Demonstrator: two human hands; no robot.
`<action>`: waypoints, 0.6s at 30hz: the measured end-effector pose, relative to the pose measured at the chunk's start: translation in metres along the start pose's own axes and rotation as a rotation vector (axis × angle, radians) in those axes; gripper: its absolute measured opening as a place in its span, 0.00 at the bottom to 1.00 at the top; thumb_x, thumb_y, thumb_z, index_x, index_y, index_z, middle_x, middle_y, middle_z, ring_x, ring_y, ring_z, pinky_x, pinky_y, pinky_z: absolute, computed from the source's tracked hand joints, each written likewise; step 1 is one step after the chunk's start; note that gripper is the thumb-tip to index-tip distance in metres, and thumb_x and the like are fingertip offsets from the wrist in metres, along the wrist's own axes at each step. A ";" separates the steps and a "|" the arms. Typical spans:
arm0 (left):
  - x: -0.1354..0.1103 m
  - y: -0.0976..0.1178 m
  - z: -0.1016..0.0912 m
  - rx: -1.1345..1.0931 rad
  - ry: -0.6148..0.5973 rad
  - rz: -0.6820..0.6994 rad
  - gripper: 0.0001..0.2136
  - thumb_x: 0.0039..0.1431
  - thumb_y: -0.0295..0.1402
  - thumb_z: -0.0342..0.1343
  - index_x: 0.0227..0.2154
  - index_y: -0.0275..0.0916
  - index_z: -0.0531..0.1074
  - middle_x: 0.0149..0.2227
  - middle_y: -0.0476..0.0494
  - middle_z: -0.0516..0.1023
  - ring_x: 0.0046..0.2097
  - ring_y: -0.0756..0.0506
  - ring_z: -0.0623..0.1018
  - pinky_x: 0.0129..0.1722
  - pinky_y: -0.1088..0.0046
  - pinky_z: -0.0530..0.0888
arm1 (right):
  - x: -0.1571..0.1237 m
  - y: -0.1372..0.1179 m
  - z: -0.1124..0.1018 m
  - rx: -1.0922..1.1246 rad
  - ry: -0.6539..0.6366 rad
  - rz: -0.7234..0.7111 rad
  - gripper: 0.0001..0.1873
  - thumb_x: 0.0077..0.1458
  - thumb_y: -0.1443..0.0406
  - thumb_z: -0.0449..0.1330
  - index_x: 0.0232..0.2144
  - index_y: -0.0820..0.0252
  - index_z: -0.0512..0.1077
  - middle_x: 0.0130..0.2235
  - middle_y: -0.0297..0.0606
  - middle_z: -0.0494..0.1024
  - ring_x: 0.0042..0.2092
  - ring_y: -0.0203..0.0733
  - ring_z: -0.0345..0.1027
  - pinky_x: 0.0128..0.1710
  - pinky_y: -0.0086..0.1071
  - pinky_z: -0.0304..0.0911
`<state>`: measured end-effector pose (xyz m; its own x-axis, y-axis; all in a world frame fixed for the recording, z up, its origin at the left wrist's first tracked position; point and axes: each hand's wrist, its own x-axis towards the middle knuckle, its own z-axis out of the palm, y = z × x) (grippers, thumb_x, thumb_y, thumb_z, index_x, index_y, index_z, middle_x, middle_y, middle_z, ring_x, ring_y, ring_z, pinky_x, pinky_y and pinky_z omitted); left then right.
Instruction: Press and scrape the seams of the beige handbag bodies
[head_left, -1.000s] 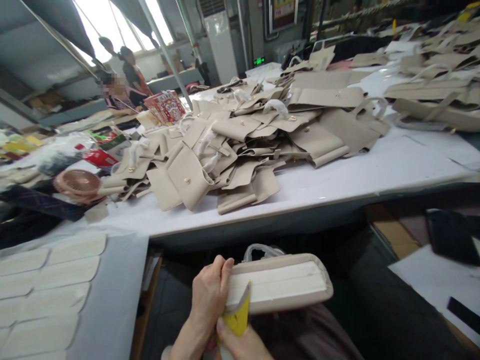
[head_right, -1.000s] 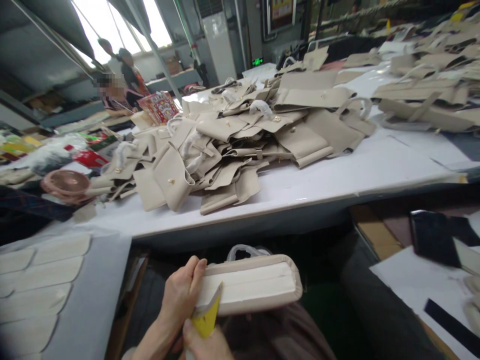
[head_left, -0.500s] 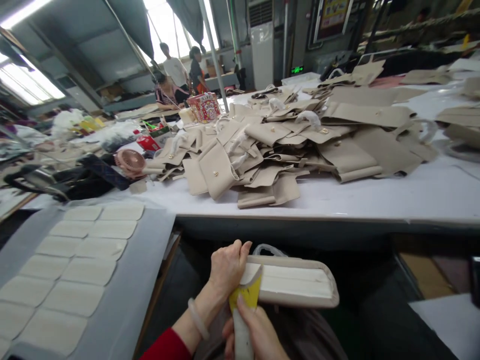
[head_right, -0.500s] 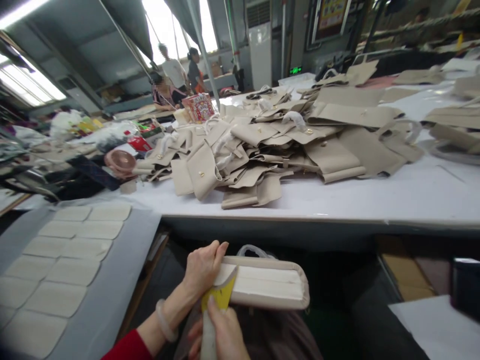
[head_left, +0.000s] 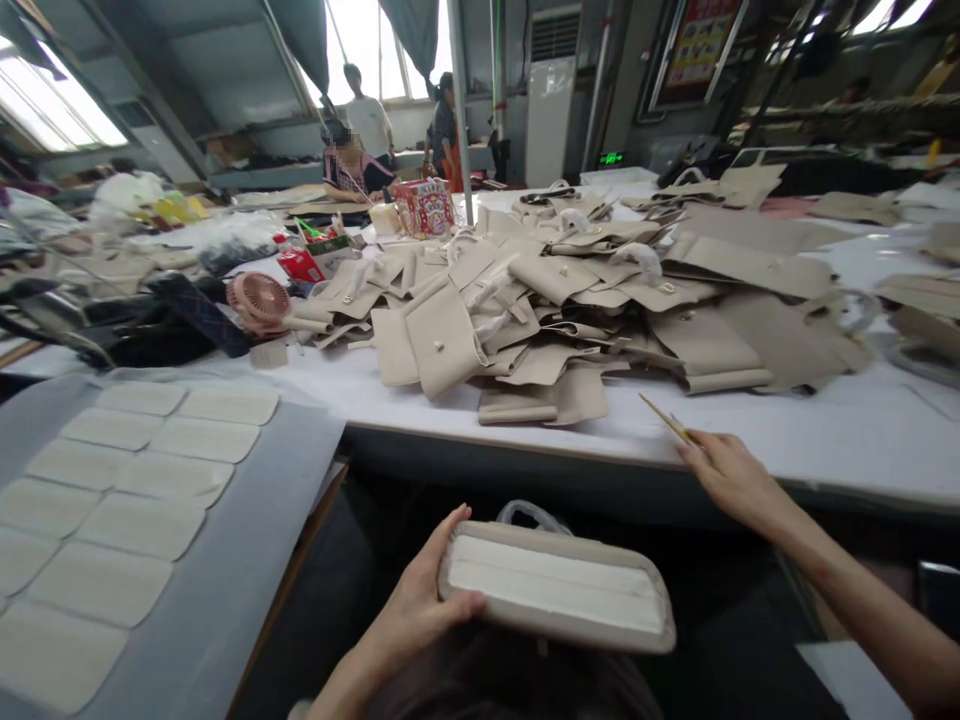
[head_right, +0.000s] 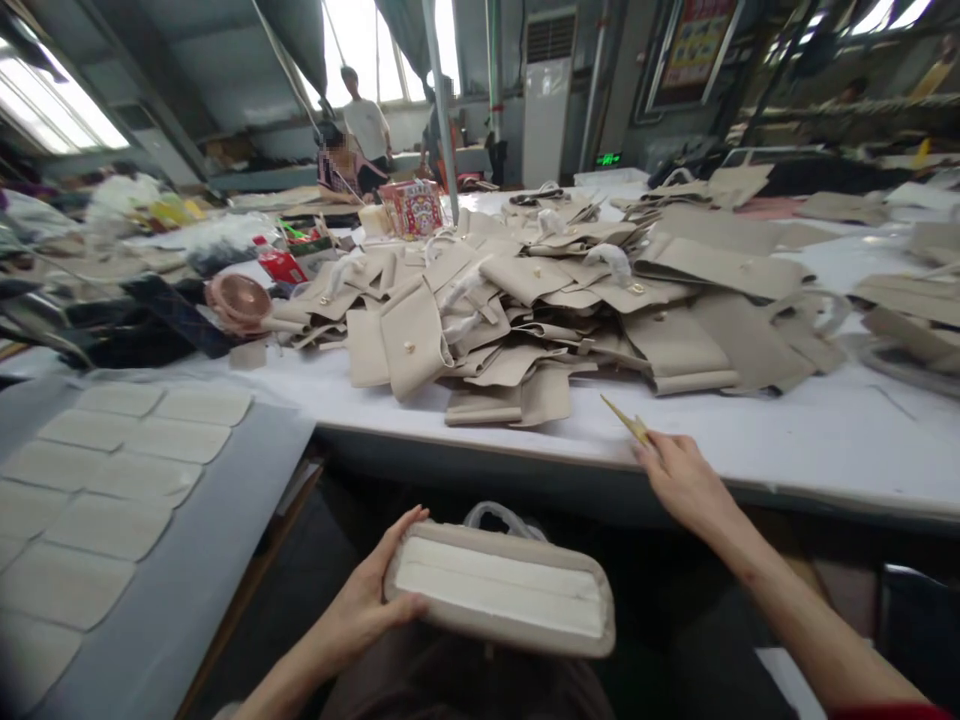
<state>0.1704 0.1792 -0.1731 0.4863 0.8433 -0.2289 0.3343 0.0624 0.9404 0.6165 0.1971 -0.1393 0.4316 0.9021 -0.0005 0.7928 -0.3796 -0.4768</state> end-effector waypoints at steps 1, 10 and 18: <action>0.001 -0.002 0.001 -0.005 -0.006 -0.002 0.40 0.54 0.44 0.64 0.66 0.50 0.51 0.68 0.45 0.58 0.66 0.40 0.61 0.67 0.63 0.55 | 0.016 0.005 0.003 -0.062 0.014 -0.010 0.23 0.61 0.57 0.49 0.49 0.66 0.71 0.47 0.56 0.71 0.46 0.54 0.68 0.47 0.46 0.65; 0.017 -0.020 0.002 -0.103 0.025 -0.130 0.31 0.54 0.53 0.59 0.59 0.49 0.61 0.63 0.45 0.67 0.63 0.35 0.67 0.67 0.54 0.57 | 0.066 -0.019 0.031 -0.165 0.129 -0.138 0.22 0.65 0.63 0.51 0.58 0.65 0.66 0.62 0.57 0.65 0.63 0.61 0.52 0.61 0.57 0.44; 0.025 -0.027 0.005 0.439 0.257 0.199 0.35 0.58 0.54 0.51 0.66 0.51 0.56 0.69 0.49 0.57 0.70 0.36 0.53 0.69 0.49 0.41 | -0.093 -0.035 0.033 0.216 0.040 -0.194 0.26 0.69 0.54 0.43 0.61 0.57 0.65 0.60 0.43 0.72 0.59 0.45 0.66 0.59 0.38 0.63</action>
<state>0.1780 0.1961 -0.2058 0.3797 0.9229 0.0638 0.5881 -0.2940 0.7535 0.5345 0.1329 -0.1515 0.3009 0.9431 0.1414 0.7543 -0.1446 -0.6404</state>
